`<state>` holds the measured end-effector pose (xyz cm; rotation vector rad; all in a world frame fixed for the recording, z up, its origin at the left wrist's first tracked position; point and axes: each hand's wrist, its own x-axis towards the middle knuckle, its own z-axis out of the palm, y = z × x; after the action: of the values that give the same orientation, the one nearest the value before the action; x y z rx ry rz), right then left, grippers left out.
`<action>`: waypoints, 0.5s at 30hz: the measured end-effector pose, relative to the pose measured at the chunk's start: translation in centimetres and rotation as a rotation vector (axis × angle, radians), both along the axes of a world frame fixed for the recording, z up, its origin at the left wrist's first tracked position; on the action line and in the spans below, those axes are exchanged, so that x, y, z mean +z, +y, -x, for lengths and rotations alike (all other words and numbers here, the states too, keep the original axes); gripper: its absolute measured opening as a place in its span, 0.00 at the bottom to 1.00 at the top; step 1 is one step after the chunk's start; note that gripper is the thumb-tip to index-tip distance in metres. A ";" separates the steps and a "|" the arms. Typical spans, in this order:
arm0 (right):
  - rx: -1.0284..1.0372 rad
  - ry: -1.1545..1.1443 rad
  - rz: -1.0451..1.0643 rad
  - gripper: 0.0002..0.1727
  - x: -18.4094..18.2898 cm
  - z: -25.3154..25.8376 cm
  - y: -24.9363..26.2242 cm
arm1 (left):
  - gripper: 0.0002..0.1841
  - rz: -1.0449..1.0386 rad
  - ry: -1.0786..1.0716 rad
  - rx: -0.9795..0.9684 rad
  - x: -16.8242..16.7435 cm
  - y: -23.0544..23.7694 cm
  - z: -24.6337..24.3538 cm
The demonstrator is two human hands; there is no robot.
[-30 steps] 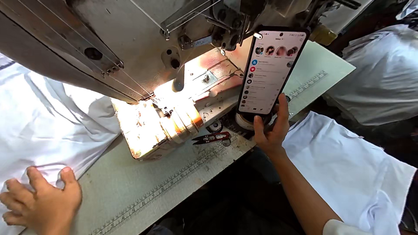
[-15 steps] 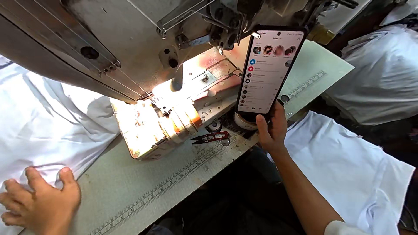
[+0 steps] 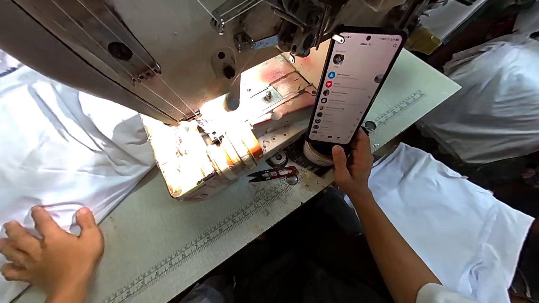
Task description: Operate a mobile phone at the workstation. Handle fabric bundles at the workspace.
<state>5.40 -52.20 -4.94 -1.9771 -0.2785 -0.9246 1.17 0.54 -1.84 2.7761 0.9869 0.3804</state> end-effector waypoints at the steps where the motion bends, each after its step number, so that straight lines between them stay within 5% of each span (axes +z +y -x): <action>1: 0.004 0.000 0.001 0.29 0.0 0.0 0.0 | 0.43 0.000 -0.003 0.000 0.0 0.0 0.0; 9: -0.016 -0.114 0.059 0.42 -0.2 -0.6 0.2 | 0.42 -0.007 -0.001 0.005 -0.1 0.2 0.0; 15: -0.054 -0.136 0.103 0.25 -0.4 -0.4 0.2 | 0.43 0.002 0.003 -0.004 0.0 0.1 0.0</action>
<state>5.83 -51.98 -5.37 -2.0271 -0.3577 -1.1012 1.17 0.63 -1.82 2.7769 0.9820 0.3739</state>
